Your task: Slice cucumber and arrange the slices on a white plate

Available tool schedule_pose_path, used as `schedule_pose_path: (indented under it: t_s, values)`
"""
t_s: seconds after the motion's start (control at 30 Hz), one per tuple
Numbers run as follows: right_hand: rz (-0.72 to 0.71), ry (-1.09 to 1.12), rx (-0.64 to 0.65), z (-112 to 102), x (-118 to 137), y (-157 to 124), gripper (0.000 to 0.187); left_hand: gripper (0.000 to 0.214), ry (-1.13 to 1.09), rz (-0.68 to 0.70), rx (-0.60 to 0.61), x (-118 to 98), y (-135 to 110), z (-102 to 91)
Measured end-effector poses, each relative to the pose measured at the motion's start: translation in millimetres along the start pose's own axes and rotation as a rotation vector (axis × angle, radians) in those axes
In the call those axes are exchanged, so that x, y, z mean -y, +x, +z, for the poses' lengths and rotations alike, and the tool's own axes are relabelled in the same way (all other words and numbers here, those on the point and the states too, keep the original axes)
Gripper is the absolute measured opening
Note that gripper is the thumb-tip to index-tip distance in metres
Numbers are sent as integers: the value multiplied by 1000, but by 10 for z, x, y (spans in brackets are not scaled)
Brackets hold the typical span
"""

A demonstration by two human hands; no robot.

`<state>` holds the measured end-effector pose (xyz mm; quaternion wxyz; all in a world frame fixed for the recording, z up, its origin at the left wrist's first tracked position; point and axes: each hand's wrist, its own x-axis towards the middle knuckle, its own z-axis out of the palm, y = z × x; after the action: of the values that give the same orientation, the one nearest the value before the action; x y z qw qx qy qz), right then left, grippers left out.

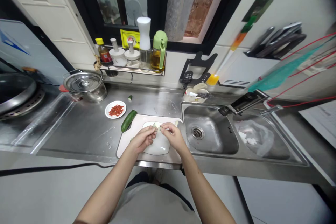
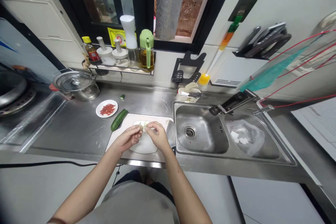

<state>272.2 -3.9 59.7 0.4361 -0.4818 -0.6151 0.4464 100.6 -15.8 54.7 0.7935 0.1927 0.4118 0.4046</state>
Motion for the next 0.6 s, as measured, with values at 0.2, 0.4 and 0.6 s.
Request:
schedule_pose_path:
  t_s: [0.2,0.4,0.6]
  values:
    - [112,-108,-54,-37,-188,-208,24,36,287,103,-106,63,130,-7]
    - [285,-97,-41,-56,-399,-351,27,40,374,155,-157,253,290,-17]
    - [467,-141,-62,-27,-669,-443,27,37,432,244,-157,518,517,-72]
